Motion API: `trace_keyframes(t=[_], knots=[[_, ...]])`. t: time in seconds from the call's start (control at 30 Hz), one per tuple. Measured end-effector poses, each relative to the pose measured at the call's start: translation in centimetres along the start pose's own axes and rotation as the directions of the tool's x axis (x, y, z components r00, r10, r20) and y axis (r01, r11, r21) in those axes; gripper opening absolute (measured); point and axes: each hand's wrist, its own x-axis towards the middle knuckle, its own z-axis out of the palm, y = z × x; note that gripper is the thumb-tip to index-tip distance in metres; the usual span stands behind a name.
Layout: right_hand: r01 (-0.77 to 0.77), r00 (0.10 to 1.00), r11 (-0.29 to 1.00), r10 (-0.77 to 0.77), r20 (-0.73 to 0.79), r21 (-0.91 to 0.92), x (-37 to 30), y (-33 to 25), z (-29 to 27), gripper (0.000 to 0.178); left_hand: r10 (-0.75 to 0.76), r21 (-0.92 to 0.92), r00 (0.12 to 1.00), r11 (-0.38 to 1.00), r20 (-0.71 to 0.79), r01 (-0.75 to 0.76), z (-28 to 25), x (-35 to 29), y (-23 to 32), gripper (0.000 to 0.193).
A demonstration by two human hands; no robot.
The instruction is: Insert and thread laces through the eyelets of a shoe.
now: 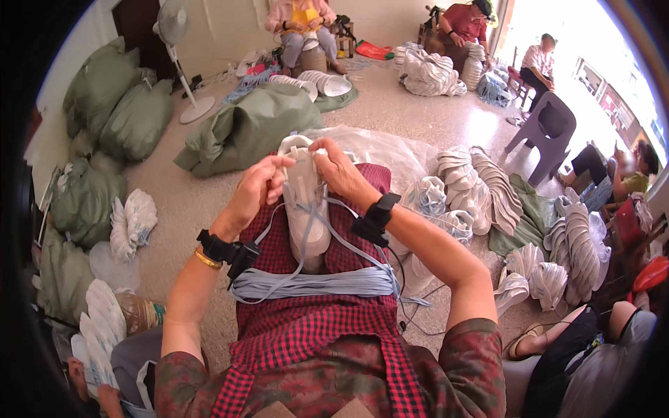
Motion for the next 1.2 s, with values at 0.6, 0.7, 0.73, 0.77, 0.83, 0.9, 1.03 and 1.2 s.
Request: trace_keyframes(t=[0.6, 0.7, 0.73, 0.77, 0.83, 0.9, 1.03, 1.2], knots=[[0.266, 0.961, 0.964, -0.267, 0.076, 0.025, -1.7, -4.0, -0.9, 0.024, 0.046, -0.219, 0.996, 0.974, -0.077, -0.062, 3.1, 0.0, -1.7, 0.048], [0.243, 0.964, 0.966, -0.251, 0.09, 0.089, -1.7, -4.1, -1.1, 0.025, 0.015, -0.194, 0.996, 0.981, -0.093, -0.033, 2.4, -0.2, -2.1, 0.038], [0.19, 0.971, 0.97, -0.208, 0.116, 0.152, -1.7, -3.8, -0.6, 0.025, -0.019, -0.195, 0.99, 0.981, -0.142, -0.009, 1.9, -0.4, -2.3, 0.034], [0.263, 0.957, 0.959, -0.273, 0.101, 0.106, -1.5, -3.5, -0.7, 0.025, 0.031, -0.206, 0.986, 0.976, -0.162, -0.064, 2.0, -0.3, -2.6, 0.029], [0.264, 0.959, 0.96, -0.271, 0.086, 0.093, -2.1, -3.2, -1.2, 0.025, 0.036, -0.22, 0.985, 0.973, -0.169, -0.073, 2.1, -0.1, -3.2, 0.028], [0.26, 0.961, 0.958, -0.268, 0.064, 0.119, -2.3, -3.2, -1.2, 0.024, 0.01, -0.251, 0.97, 0.965, -0.244, -0.073, 2.5, 0.4, -3.4, 0.026], [0.375, 0.927, 0.921, -0.376, 0.012, -0.107, -2.0, -3.8, -1.8, 0.022, 0.106, -0.072, 0.951, 0.989, -0.291, -0.132, 3.6, 0.6, -2.3, 0.027], [0.504, 0.854, 0.824, -0.52, 0.006, -0.259, -1.3, -5.0, -2.0, 0.02, 0.118, 0.031, 0.943, 0.993, -0.31, -0.114, 4.1, 1.2, -0.8, 0.026]])
